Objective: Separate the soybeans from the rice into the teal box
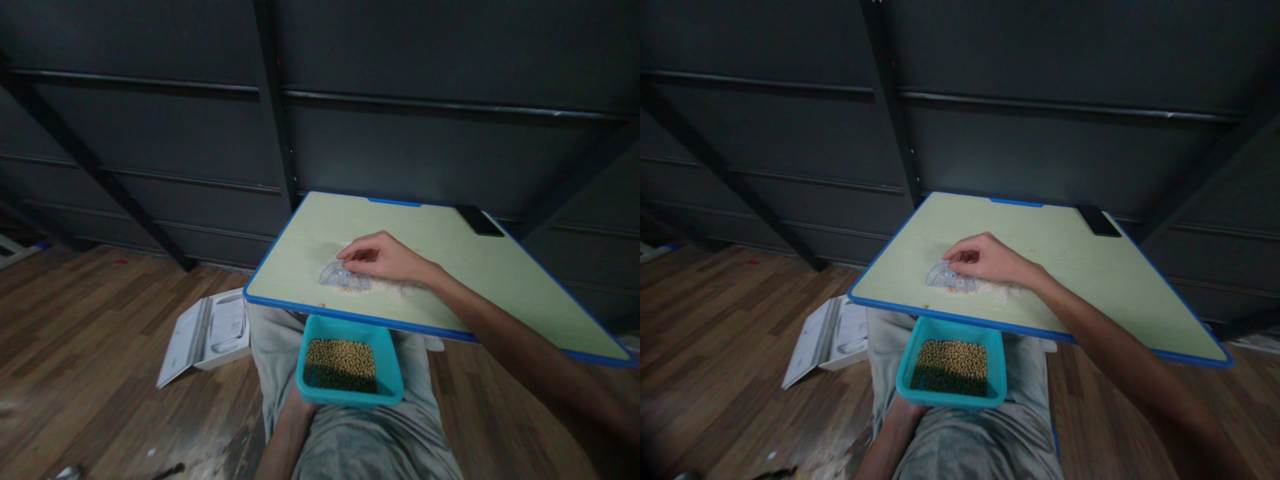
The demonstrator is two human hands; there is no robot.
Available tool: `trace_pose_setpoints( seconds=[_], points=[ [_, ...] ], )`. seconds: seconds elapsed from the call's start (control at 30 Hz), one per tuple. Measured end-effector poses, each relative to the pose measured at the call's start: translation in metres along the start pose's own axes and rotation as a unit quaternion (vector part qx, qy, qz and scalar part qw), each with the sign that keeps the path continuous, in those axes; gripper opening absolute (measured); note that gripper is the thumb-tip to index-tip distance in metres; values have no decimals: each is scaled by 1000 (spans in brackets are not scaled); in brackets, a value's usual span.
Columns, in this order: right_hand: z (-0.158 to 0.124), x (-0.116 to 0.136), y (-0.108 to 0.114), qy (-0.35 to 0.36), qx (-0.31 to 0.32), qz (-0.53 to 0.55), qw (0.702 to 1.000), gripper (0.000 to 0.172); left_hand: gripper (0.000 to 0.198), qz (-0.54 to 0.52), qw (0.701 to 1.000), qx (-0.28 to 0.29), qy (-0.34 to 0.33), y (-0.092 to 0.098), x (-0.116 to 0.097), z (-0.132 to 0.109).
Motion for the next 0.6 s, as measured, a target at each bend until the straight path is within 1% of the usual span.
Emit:
trace_pose_setpoints(
  seconds=[0.13, 0.23, 0.3, 0.47, 0.6],
  points=[
    [-1, 4, -3, 7, 10, 4, 1000, 25, 13, 4, 1000, -11, -13, 7, -1, 1],
    [0, 5, -4, 14, 16, -2, 1000, 25, 25, 10, 999, -26, -36, 14, -1, 4],
    [0, 6, -4, 18, 17, -5, 1000, 25, 28, 17, 998, -38, -44, 17, -2, 6],
    [0, 8, -6, 34, 23, -8, 999, 24, 26, 25, 996, -67, -47, 16, -2, 5],
    [0, 10, -8, 42, 29, -12, 999, 24, 31, 27, 995, -80, -56, 17, -1, 6]
  ],
)
Point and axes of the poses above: each hand's wrist, its own z-axis towards the middle knuckle, its own y-axis out of the back of the hand, x = y × z, the point moved 1 cm from there along z, towards the middle knuckle, and after that the axes turned 12 degrees about -z, right-handed, at the moved point
